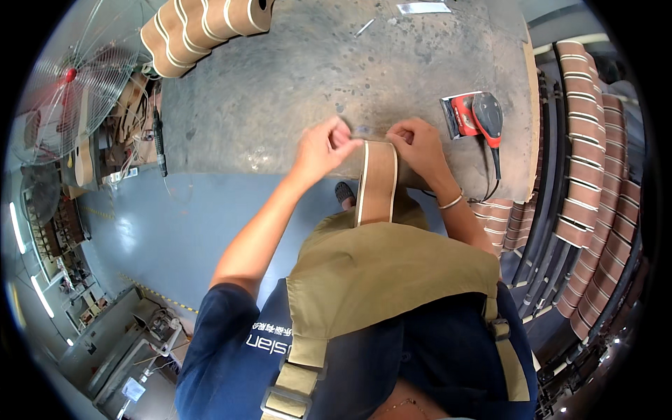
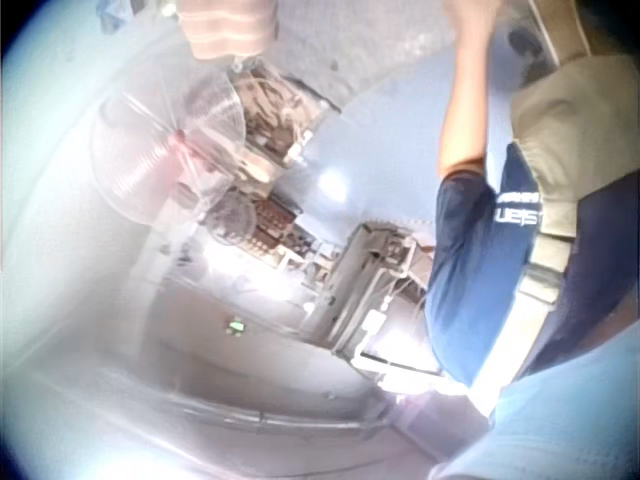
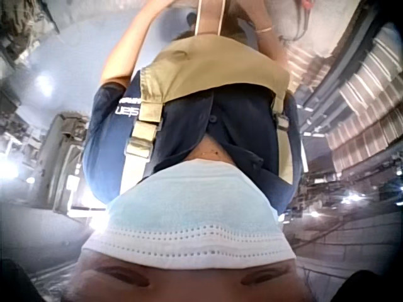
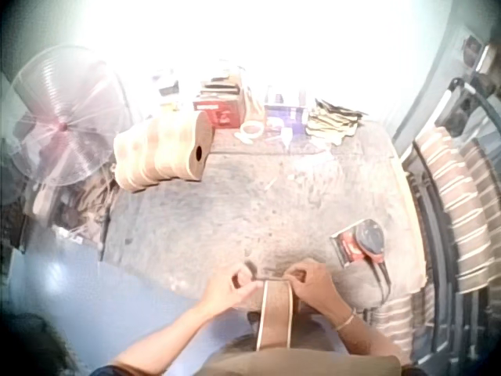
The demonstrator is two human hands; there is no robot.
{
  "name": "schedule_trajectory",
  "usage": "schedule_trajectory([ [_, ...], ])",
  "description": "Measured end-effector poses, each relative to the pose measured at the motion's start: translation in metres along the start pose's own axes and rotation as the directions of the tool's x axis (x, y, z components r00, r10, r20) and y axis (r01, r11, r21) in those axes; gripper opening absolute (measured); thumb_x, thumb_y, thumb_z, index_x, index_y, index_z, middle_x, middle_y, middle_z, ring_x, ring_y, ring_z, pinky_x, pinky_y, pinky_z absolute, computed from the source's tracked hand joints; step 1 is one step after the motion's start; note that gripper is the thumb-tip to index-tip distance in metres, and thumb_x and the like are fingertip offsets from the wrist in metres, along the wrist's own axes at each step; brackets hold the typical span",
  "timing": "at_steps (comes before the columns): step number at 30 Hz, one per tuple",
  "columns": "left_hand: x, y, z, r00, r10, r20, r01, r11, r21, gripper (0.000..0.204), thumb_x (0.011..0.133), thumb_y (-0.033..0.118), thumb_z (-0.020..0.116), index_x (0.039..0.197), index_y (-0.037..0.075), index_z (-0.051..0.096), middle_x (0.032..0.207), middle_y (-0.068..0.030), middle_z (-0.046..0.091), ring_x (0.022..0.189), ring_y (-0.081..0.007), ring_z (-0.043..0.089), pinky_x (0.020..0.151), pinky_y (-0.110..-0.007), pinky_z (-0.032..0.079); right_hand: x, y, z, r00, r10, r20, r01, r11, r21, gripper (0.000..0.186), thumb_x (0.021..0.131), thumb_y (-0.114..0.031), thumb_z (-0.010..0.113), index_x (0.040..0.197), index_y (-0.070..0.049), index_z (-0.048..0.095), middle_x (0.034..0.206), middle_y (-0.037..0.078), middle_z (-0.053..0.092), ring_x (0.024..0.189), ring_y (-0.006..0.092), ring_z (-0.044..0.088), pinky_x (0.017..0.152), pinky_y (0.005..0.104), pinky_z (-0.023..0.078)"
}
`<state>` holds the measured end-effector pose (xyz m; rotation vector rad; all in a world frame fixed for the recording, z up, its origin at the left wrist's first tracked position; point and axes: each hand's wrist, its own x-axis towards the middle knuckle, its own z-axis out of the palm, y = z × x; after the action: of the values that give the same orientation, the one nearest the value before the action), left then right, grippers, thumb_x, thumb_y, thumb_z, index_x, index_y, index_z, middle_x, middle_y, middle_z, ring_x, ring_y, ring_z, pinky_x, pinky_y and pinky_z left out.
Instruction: The person uses a hand file and a piece of sandpaper to smooth the edges of a wooden ukulele body. They move the file along the soundhole and the outer curves, occasionally turning the object to work on different sections.
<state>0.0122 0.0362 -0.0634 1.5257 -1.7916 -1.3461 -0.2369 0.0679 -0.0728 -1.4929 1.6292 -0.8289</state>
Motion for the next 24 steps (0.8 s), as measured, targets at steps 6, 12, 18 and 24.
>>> schedule_trajectory([
  [6, 0.034, -0.019, 0.006, 0.981, 0.053, 0.184, -0.046, 0.998, -0.038, 0.017, 0.097, 0.003, 0.074, 0.113, -0.001, 0.073, 0.09, -0.0081, 0.075, 0.083, -0.0151, 0.07, 0.077, -0.032, 0.057, 0.021, 0.006, 0.006, 0.967, 0.04, 0.251, -0.055, 0.997, 0.052, 0.013, 0.085, -0.012, 0.076, 0.09, 0.001, 0.077, 0.08, 0.012, 0.073, 0.07, 0.0203, 0.07, 0.067, 0.0337, 0.055],
  [12, 0.001, 0.035, -0.019, 0.953, 0.1, 0.286, -0.115, 0.993, 0.038, 0.009, 0.09, 0.0, 0.076, 0.098, -0.001, 0.076, 0.087, -0.0158, 0.074, 0.078, -0.0246, 0.072, 0.072, -0.037, 0.055, -0.008, -0.033, -0.019, 0.961, 0.022, 0.274, -0.06, 0.99, 0.131, 0.013, 0.088, -0.013, 0.079, 0.091, 0.0, 0.078, 0.081, 0.008, 0.072, 0.071, 0.0135, 0.064, 0.068, 0.0299, 0.052],
  [18, 0.024, 0.013, -0.008, 0.964, -0.008, 0.266, -0.02, 0.994, 0.104, 0.008, 0.094, -0.002, 0.074, 0.101, -0.001, 0.078, 0.084, -0.0112, 0.076, 0.075, -0.0137, 0.069, 0.069, -0.031, 0.055, 0.017, 0.002, -0.003, 0.961, -0.083, 0.262, 0.058, 0.993, 0.102, 0.013, 0.089, -0.013, 0.079, 0.092, 0.0, 0.078, 0.078, 0.007, 0.068, 0.068, 0.015, 0.06, 0.065, 0.0311, 0.048],
  [24, -0.016, 0.034, -0.015, 0.964, 0.183, 0.191, -0.204, 0.974, 0.098, 0.009, 0.095, -0.002, 0.073, 0.102, -0.002, 0.078, 0.087, -0.0109, 0.077, 0.076, -0.0139, 0.071, 0.071, -0.032, 0.057, -0.02, -0.031, -0.021, 0.969, -0.045, 0.244, 0.021, 0.995, 0.101, 0.012, 0.088, -0.012, 0.079, 0.093, -0.001, 0.079, 0.079, 0.008, 0.068, 0.068, 0.015, 0.06, 0.064, 0.0311, 0.047],
])
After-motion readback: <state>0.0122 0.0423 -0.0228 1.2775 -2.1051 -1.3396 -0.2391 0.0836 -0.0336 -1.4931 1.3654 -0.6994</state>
